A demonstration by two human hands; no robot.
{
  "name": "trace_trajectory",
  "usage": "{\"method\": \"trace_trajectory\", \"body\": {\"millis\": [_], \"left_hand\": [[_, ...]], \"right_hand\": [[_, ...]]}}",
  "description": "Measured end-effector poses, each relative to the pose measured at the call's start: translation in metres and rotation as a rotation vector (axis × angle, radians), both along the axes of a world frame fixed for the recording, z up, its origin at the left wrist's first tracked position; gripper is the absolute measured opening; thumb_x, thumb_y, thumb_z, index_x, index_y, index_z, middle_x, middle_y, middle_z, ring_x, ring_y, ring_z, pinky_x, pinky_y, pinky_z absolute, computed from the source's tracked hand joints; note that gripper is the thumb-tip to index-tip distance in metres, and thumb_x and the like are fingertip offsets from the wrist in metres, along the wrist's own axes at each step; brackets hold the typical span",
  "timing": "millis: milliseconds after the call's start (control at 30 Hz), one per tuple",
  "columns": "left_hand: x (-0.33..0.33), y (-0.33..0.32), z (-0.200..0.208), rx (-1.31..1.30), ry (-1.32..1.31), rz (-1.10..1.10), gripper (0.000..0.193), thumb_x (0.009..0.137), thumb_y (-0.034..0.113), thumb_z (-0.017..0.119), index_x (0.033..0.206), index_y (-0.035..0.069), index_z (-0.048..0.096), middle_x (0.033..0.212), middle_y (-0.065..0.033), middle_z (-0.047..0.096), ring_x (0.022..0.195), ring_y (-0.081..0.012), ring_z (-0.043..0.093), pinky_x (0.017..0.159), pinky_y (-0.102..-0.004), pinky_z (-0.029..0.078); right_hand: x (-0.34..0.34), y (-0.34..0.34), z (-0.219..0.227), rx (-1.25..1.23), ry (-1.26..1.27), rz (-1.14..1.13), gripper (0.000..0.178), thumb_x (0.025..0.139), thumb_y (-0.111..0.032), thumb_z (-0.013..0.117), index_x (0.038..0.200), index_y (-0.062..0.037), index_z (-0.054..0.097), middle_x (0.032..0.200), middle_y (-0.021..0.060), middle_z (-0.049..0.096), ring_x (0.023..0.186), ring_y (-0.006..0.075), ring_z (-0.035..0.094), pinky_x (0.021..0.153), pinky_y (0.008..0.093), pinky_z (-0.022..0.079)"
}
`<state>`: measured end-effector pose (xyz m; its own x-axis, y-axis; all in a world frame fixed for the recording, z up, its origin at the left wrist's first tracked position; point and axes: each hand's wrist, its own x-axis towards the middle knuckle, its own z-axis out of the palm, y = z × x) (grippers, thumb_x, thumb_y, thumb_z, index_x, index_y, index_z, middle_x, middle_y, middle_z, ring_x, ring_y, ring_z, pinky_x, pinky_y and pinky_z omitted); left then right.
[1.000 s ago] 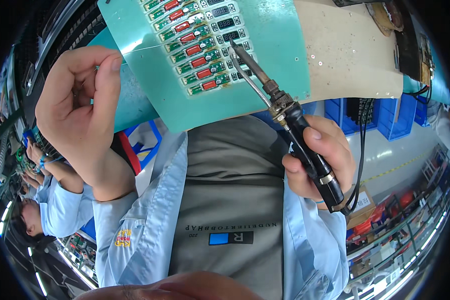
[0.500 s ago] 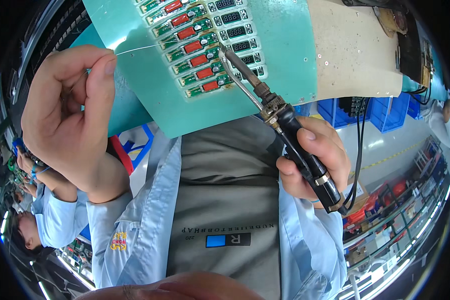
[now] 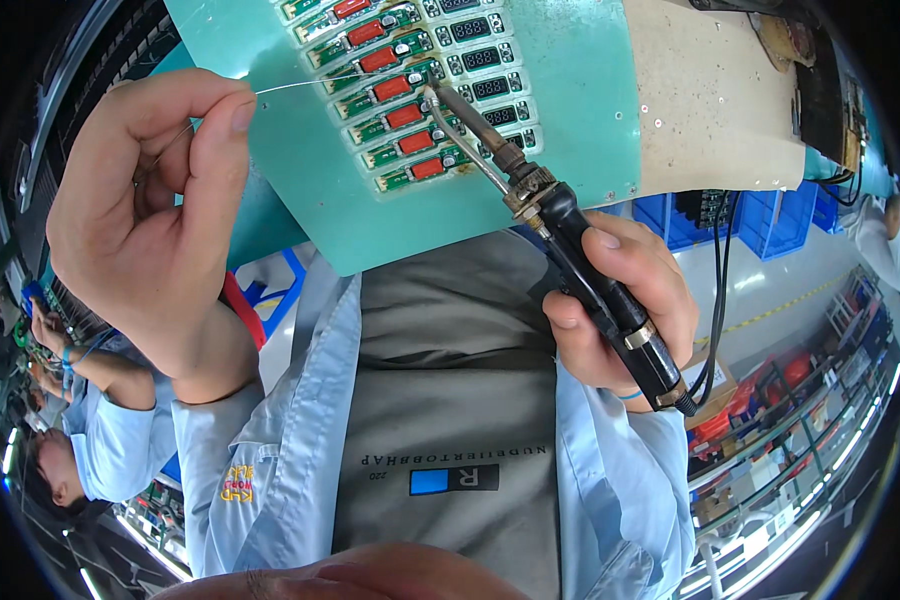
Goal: Soldering electronic components onto a printed circuit board and inspecting the assembly.
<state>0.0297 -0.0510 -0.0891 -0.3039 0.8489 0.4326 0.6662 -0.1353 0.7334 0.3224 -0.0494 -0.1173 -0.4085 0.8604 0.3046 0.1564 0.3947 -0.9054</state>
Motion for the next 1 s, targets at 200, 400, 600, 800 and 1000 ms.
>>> {"method": "trace_trajectory", "body": {"millis": [200,400,600,800,1000], "left_hand": [[-0.005,0.002,-0.002,0.03,0.051,-0.056,0.01,0.085,-0.008,0.076,0.091,-0.002,0.072,0.073,0.0048,0.059,0.058,0.0021,0.038,0.052,-0.0157,0.024],[-0.001,0.003,0.005,-0.037,0.03,0.003,0.01,0.085,-0.007,0.077,0.091,-0.002,0.072,0.072,0.0047,0.059,0.058,0.0023,0.038,0.051,-0.0155,0.024],[-0.002,0.005,0.006,-0.082,0.051,-0.036,0.01,0.085,-0.008,0.077,0.092,-0.002,0.072,0.074,0.0037,0.062,0.058,0.0027,0.04,0.052,-0.0145,0.026],[-0.002,0.01,0.013,-0.109,0.012,-0.069,0.011,0.086,-0.008,0.076,0.093,-0.002,0.072,0.075,0.0037,0.063,0.059,0.0029,0.04,0.052,-0.0142,0.026],[-0.013,0.006,0.017,-0.145,0.103,-0.094,0.01,0.087,-0.009,0.076,0.095,-0.003,0.072,0.076,0.0031,0.064,0.06,0.0032,0.043,0.053,-0.0134,0.028]], "right_hand": [[-0.001,-0.003,-0.001,-0.021,-0.012,-0.032,0.048,0.087,-0.012,0.083,0.126,0.0045,0.061,0.109,0.0258,0.07,0.092,0.0262,0.069,0.081,0.0351,0.055],[-0.001,-0.002,-0.001,-0.017,-0.033,-0.033,0.049,0.087,-0.013,0.084,0.127,0.0043,0.061,0.111,0.0257,0.069,0.093,0.0252,0.069,0.081,0.0344,0.055],[-0.002,-0.004,0.001,-0.088,0.009,-0.036,0.05,0.088,-0.015,0.084,0.128,0.0042,0.061,0.116,0.0265,0.068,0.094,0.0224,0.068,0.082,0.033,0.055],[-0.003,-0.003,0.004,-0.116,0.016,-0.029,0.05,0.088,-0.015,0.083,0.128,0.004,0.06,0.116,0.0268,0.067,0.093,0.0227,0.069,0.082,0.0319,0.054],[-0.002,0.003,-0.001,-0.001,0.112,0.037,0.055,0.091,-0.02,0.08,0.134,0.002,0.053,0.114,0.029,0.067,0.093,0.0295,0.072,0.083,0.0369,0.057]]}}
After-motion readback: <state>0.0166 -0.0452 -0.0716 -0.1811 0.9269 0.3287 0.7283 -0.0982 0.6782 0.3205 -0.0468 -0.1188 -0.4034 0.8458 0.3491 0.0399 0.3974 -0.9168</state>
